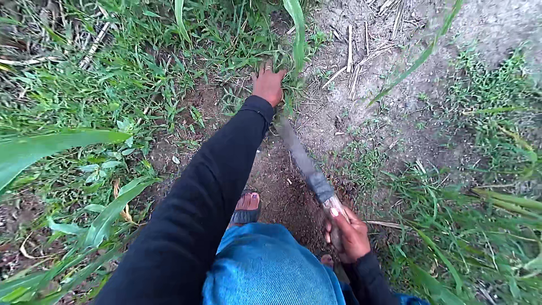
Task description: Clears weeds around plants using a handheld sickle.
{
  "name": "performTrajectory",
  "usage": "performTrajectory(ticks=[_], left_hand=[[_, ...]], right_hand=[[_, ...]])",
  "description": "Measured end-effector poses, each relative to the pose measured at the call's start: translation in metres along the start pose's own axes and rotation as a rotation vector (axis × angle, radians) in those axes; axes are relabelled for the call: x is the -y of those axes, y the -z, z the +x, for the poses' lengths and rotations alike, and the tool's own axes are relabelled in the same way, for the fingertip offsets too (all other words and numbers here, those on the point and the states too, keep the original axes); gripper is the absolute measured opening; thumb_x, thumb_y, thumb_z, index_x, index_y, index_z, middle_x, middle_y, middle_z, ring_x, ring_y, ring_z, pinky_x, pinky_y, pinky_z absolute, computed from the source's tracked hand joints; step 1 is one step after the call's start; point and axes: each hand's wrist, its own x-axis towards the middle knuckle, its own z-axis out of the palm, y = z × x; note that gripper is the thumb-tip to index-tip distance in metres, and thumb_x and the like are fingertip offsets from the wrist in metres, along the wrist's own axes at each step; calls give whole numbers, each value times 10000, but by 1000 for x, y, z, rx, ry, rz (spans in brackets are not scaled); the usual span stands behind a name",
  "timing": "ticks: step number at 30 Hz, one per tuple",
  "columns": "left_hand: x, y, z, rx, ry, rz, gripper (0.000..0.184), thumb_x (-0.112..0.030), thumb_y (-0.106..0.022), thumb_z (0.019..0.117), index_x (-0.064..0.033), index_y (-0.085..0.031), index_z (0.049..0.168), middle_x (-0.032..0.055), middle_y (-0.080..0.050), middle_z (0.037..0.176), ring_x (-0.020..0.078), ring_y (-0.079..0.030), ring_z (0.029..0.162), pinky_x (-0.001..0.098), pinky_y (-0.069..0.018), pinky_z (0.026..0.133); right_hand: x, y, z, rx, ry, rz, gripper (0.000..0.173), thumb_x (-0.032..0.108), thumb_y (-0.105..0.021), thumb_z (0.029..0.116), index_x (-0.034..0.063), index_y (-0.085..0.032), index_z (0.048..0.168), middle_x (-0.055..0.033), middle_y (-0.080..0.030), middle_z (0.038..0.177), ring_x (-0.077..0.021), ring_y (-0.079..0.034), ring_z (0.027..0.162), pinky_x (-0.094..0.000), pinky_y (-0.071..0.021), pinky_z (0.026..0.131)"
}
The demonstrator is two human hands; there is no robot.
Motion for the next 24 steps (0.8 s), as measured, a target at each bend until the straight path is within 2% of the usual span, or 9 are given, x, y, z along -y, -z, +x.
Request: performTrajectory(ticks=[2,4,8,10,13,16,18,20,24], left_hand=[[18,-4,1,-48,-81,-138,567,-12,-710,873,-32,-593,1427,290,-406,1581,505,-330,1491,687,-295,1189],[25,-4,-6,-39,-66,-264,584,-2,-653,908,9,-523,1477,288,-390,1598,484,-356,1489,641,-323,1195],[22,-3,-10,-86,-40,-329,574,21,-629,914,2,-526,1478,301,-504,1504,475,-453,1427,595,-345,1198],[20,-6,-11,-85,-41,-308,587,24,-622,914,-14,-516,1489,334,-571,1390,494,-516,1353,607,-408,1137],[26,-11,-9,-81,-68,-337,607,33,-590,920,-14,-483,1515,325,-601,1355,476,-565,1311,607,-426,1120],[33,-7,-7,-189,-40,-464,551,1,-564,959,15,-485,1504,284,-622,1376,414,-585,1323,567,-421,1146],[34,-3,-11,-266,30,-589,515,-54,-543,1019,43,-444,1515,263,-576,1449,349,-540,1390,487,-389,1199],[47,-11,-19,-328,48,-633,519,-66,-517,1011,68,-432,1505,276,-572,1439,338,-550,1375,481,-405,1181],[59,-26,-80,-253,54,-549,536,-41,-488,974,64,-440,1497,303,-614,1357,393,-606,1291,568,-454,1109]], right_hand=[[-16,35,-20,-17,-1,15,276,203,-599,940,1,-631,1125,-48,-652,597,-133,-603,428,-289,-532,394],[-20,41,-20,-41,2,13,257,210,-591,942,17,-649,1101,-41,-654,597,-130,-605,430,-289,-533,394],[21,-45,66,-41,-39,-57,256,165,-493,1071,-41,-593,1185,-67,-615,616,-137,-565,433,-282,-493,387],[23,-78,96,-45,-67,-6,232,157,-513,1078,-44,-606,1148,-98,-608,593,-156,-556,407,-290,-471,354],[24,-80,93,-22,-30,-20,205,124,-566,1051,-45,-611,1158,-106,-619,603,-165,-574,418,-296,-487,359],[43,-75,68,-30,301,-423,307,103,-739,910,-40,-656,1168,-81,-691,722,-149,-658,541,-314,-591,513],[53,-56,47,-85,614,-908,544,313,-765,865,-31,-674,1277,-169,-757,931,-281,-740,762,-491,-605,707],[56,-29,24,-107,804,-1175,607,404,-720,877,-37,-676,1291,-224,-757,961,-387,-748,767,-590,-591,656],[40,28,-21,-58,764,-1199,602,441,-725,844,-9,-710,1245,-191,-766,937,-344,-753,742,-552,-601,632]])
